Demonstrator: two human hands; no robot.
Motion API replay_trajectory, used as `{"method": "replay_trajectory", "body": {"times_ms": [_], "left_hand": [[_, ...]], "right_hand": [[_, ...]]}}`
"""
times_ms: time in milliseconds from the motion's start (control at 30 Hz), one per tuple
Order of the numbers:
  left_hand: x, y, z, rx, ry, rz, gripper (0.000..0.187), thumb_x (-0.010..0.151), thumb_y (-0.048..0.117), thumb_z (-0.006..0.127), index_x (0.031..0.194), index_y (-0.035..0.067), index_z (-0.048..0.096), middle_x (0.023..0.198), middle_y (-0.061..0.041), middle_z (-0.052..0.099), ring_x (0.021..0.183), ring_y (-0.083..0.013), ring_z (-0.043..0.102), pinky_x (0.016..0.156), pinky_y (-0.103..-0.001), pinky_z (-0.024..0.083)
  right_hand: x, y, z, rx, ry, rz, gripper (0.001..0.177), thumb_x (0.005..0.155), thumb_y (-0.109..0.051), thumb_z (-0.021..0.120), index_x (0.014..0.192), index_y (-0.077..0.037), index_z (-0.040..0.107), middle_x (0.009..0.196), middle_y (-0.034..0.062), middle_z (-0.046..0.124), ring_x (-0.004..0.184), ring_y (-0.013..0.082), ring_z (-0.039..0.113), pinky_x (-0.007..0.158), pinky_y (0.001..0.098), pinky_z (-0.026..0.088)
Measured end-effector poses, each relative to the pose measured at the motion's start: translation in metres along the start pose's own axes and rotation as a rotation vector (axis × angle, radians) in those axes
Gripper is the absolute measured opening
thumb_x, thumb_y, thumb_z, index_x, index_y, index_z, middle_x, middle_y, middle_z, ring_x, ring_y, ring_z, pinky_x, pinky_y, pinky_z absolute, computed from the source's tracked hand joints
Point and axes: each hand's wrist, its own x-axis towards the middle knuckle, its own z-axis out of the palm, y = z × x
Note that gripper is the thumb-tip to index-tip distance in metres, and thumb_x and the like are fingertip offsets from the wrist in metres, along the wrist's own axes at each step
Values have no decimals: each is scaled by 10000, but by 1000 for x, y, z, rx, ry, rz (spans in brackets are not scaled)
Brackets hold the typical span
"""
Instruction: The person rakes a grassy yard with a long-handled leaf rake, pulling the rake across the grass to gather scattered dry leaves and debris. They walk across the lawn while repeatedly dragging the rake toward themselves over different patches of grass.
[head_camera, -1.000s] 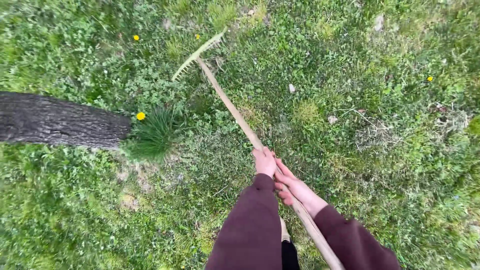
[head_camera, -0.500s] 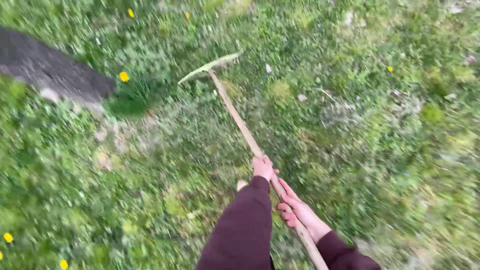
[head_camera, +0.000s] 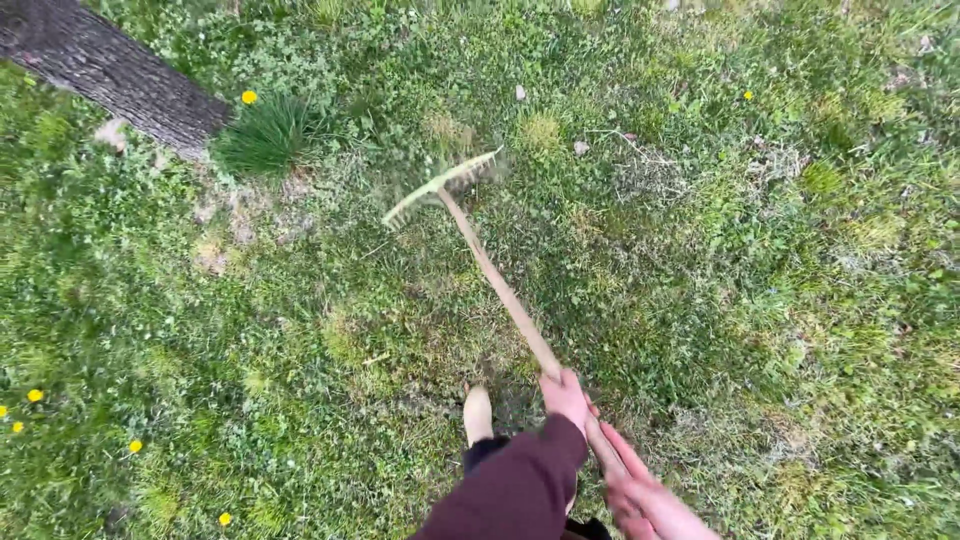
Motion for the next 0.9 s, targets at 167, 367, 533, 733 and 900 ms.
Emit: {"method": "replay_trajectory", "body": {"times_ms": [167,367,533,733,900], "left_hand": [[-50,19,-18,18,24,-3,151,1046,262,437,1136,142,426,677,-87,471,439,-160,453,337,-304,441],[2,133,-37,-108,-80,136,161,1097,240,433,1177,100,437,702,-36,440,482,-129,432,396,-292,443],[133,177,-62,-144,-94,332,107,1061,225,400,1126,140,406,882,-58,478,505,-132,457,390,-295,452],[282,175,-116,78,-120,335,407,1068,283,457,1424,129,336,859,-56,583,628,-144,645,510,-260,643],[332,147,-137,279,-21,419,514,1054,390,457,1428,58,337,879,-142,689,570,-226,685,505,-319,633]], "right_hand": [[40,50,-91,7,-247,-62,888,929,99,556,1630,-379,291,1090,3,421,507,120,343,392,205,253],[86,14,40,-71,-136,-18,785,957,-57,545,1615,-441,355,611,-17,298,431,48,275,306,165,233],[166,-7,123,-254,-177,-13,713,999,-171,506,1601,-512,335,638,-23,373,385,46,303,274,188,228],[268,16,141,-275,-281,-108,680,1052,-292,559,1608,-495,224,738,-10,401,394,19,369,244,161,336],[263,34,145,-239,-205,-46,612,1062,-309,525,1583,-513,275,743,2,414,408,20,360,270,140,329]]}}
